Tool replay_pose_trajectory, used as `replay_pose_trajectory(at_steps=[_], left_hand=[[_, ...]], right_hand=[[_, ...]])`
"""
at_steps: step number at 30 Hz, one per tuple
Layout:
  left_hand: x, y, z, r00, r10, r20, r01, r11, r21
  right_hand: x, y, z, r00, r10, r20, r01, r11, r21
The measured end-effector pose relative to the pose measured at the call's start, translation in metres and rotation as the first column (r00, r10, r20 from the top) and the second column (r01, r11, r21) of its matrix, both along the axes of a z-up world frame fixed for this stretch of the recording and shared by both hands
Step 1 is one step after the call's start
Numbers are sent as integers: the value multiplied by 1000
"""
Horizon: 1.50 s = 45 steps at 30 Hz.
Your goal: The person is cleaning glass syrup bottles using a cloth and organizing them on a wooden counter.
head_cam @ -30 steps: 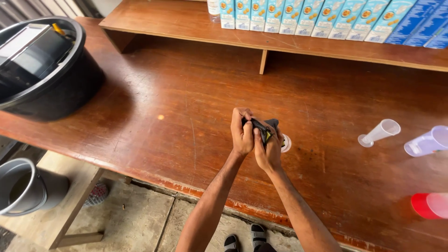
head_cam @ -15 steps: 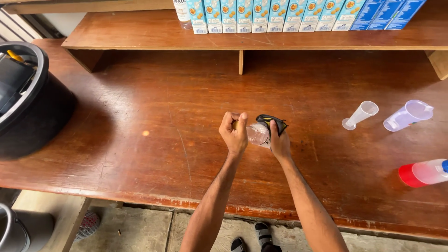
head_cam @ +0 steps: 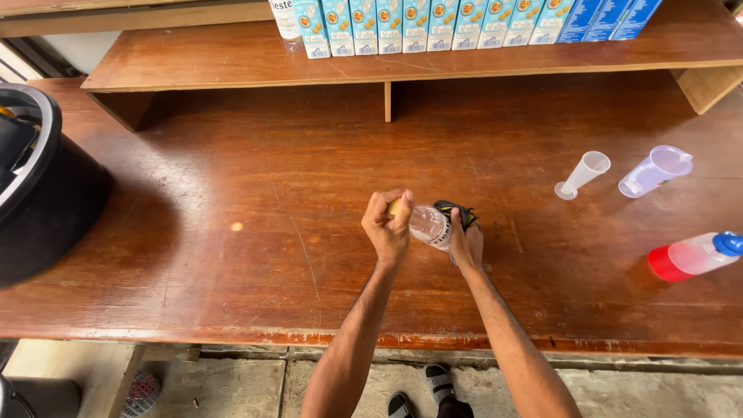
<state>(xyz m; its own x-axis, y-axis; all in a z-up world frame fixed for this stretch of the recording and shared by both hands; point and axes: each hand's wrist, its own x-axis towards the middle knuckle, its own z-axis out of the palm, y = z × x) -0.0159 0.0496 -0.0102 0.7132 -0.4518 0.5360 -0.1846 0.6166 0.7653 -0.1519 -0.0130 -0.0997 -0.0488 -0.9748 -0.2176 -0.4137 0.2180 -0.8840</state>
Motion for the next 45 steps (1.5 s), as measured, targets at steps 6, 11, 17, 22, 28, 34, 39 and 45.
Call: replay_pose_trajectory(at_steps=[6, 11, 17, 22, 28, 34, 39, 45], left_hand=[[5, 9, -1, 998, 36, 55, -37, 999, 7], [8, 13, 1, 994, 51, 97, -52, 999, 12], [3, 13, 12, 964, 90, 252, -94, 996, 4], [-7, 4, 17, 954, 73, 292, -70, 997, -19], [-13, -3, 23, 994, -79, 78, 72, 994, 78], [6, -17, -8, 973, -169, -158, 167, 986, -32], [6, -9, -5, 957, -183, -223, 160, 980, -117], [-12, -4, 2, 955, -216, -205, 186, 970, -157]], right_hand=[[22, 48, 40, 997, 25, 69, -13, 985, -171], [40, 88, 108, 985, 159, 70, -98, 842, -531], [41, 85, 97, 967, 147, 210, -39, 894, -447], [40, 67, 90, 983, 163, 87, -44, 666, -745], [38, 47, 71, 987, 123, -106, -162, 691, -705], [34, 34, 49, 988, 140, 61, -85, 836, -542], [16, 20, 25, 999, 41, 11, -34, 921, -387], [-13, 17, 4, 999, 50, -3, -50, 965, -259]])
